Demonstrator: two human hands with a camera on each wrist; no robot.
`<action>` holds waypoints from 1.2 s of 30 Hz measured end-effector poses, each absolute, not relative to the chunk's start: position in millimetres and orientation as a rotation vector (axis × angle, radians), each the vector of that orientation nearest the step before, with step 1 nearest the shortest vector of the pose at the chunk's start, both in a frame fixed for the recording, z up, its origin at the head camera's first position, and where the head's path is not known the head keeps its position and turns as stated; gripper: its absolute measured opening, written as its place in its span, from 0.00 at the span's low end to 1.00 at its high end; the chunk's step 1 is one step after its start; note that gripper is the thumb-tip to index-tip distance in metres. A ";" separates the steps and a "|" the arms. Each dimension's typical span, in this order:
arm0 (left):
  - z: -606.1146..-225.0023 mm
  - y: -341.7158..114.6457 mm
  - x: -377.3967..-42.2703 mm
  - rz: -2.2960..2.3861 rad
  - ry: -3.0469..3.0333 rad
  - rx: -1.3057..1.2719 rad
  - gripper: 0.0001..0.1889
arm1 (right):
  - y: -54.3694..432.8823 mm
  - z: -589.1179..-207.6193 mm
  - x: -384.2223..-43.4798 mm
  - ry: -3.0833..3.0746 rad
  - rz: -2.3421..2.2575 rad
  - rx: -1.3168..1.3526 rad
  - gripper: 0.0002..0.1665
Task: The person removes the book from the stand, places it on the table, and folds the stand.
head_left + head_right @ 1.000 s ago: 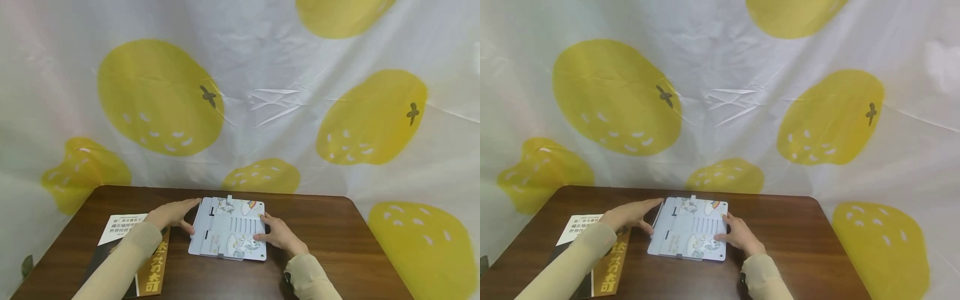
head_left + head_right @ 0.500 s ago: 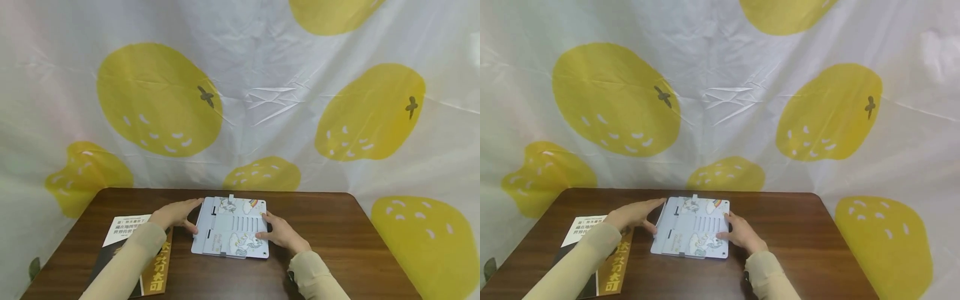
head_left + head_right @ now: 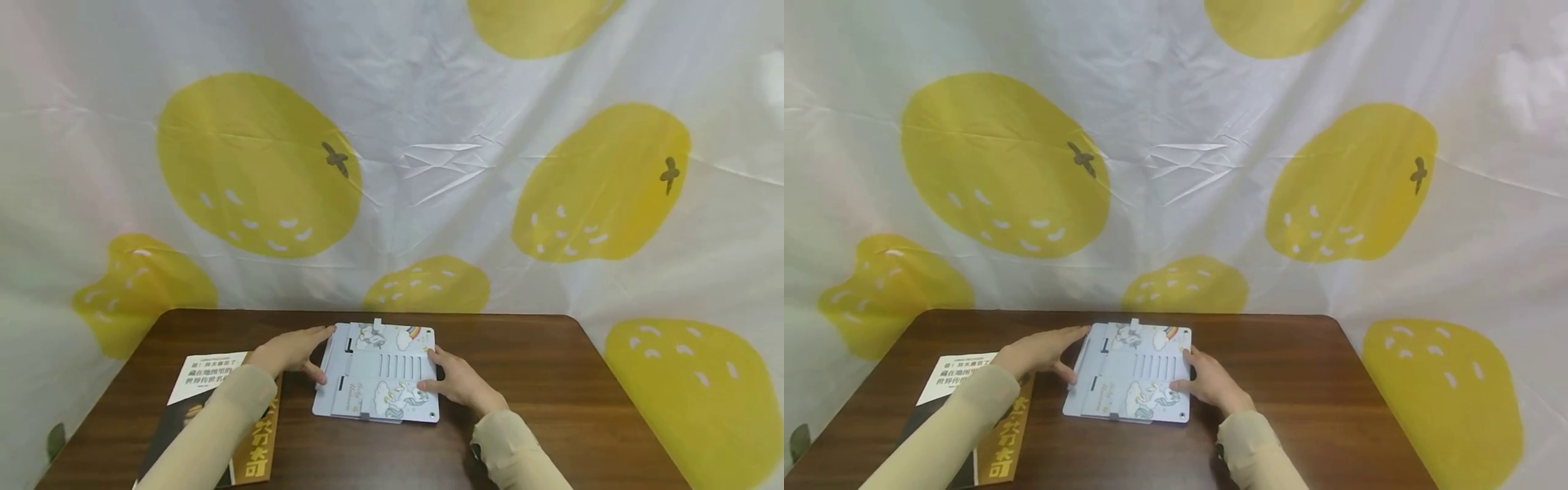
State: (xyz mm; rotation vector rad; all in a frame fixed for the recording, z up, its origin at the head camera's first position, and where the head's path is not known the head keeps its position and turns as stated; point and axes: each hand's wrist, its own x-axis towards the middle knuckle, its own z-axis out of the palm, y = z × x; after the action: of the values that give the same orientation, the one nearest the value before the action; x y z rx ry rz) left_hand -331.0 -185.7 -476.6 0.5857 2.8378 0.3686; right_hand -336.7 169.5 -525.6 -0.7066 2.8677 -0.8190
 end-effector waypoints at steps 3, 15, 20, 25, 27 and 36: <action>-478.4 -185.8 -331.9 0.342 2.849 0.578 0.59 | 168.8 -525.8 -336.4 2.868 -0.817 -0.714 0.47; -475.1 -184.2 -331.5 0.283 2.856 0.530 0.58 | 165.9 -528.9 -339.6 2.875 -0.812 -0.734 0.46; -475.0 -185.4 -330.3 0.265 2.860 0.515 0.57 | 163.7 -529.4 -340.1 2.875 -0.825 -0.775 0.46; -474.7 -186.4 -330.2 0.235 2.868 0.511 0.57 | 160.6 -527.9 -341.3 2.874 -0.827 -0.787 0.46; -474.1 -185.7 -330.2 0.235 2.869 0.501 0.57 | 160.1 -527.4 -341.8 2.877 -0.816 -0.791 0.46; -482.4 -174.5 -333.9 0.233 2.876 0.493 0.57 | 168.5 -526.9 -337.3 2.868 -0.783 -0.750 0.46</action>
State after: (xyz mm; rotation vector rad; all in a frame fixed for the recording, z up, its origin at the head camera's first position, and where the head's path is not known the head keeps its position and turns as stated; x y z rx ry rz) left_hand -333.9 -174.5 -482.4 0.4926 2.8757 0.2326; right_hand -337.3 168.5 -526.9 -0.7497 2.8677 -0.7826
